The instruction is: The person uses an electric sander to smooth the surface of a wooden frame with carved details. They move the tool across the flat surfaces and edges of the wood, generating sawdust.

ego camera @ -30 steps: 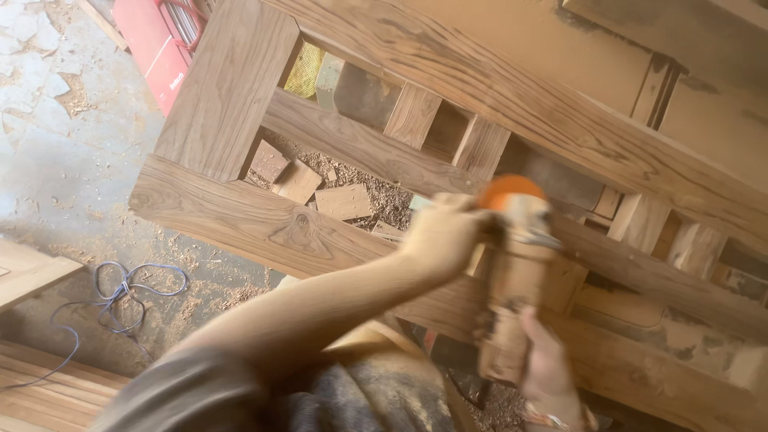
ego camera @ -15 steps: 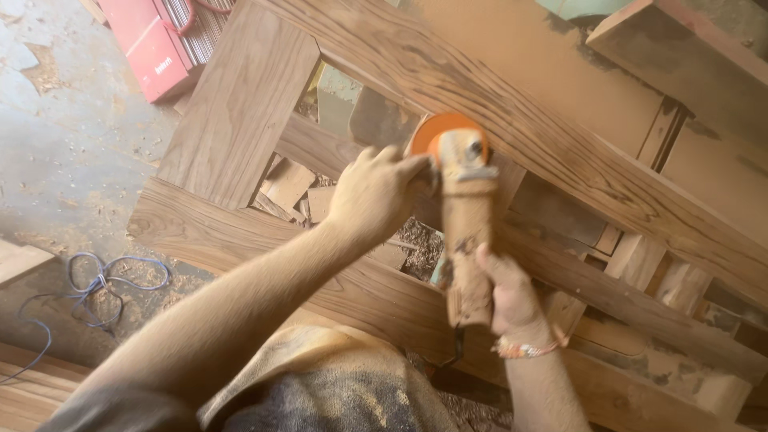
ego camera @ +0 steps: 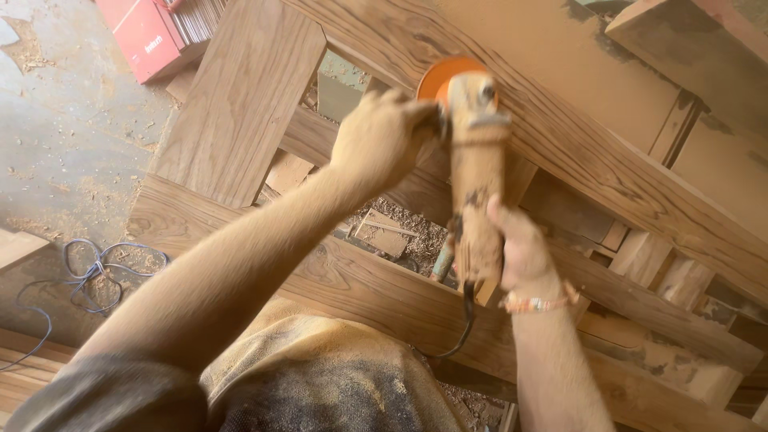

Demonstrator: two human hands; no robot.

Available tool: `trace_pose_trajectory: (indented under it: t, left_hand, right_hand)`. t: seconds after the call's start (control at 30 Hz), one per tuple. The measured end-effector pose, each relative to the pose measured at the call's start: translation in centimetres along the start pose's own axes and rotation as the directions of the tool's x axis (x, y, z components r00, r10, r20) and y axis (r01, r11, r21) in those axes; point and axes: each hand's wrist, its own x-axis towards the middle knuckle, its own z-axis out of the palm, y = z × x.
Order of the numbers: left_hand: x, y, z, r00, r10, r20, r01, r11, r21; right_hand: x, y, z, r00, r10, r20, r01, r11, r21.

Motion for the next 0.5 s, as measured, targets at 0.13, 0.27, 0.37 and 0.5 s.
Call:
trace_pose_trajectory:
  t: [0.13,0.27,0.37,0.5]
  left_hand:
    - [-5.6,0.5,-0.2,1.000,0.015,-0.012,-0.016,0.999,-0.041]
    - [-10.4,1.7,0.5,0.994,-0.040,0.097,0.051,0.992,-0.117]
    - [-12.6,2.0,1.3,0.998,0.025,0.051,-0.020,0.995,-0.101]
    - [-13.3,2.6,2.6,0.991,0.098,0.096,-0.087,0.990,-0.109]
  right_hand:
    - [-4.0,3.8,0.2,1.000,-0.012,-0.015,0.012,1.000,-0.004]
    - [-7.4,7.1,0.0,1.000,0.017,-0.010,-0.017,0.999,0.045]
    - [-9.7,9.4,-0.3,0.994,0.056,-0.089,-0.050,0.997,0.066]
    - [-11.3,11.0,-1.9,0.989,0.062,-0.132,-0.051,0.995,0.087]
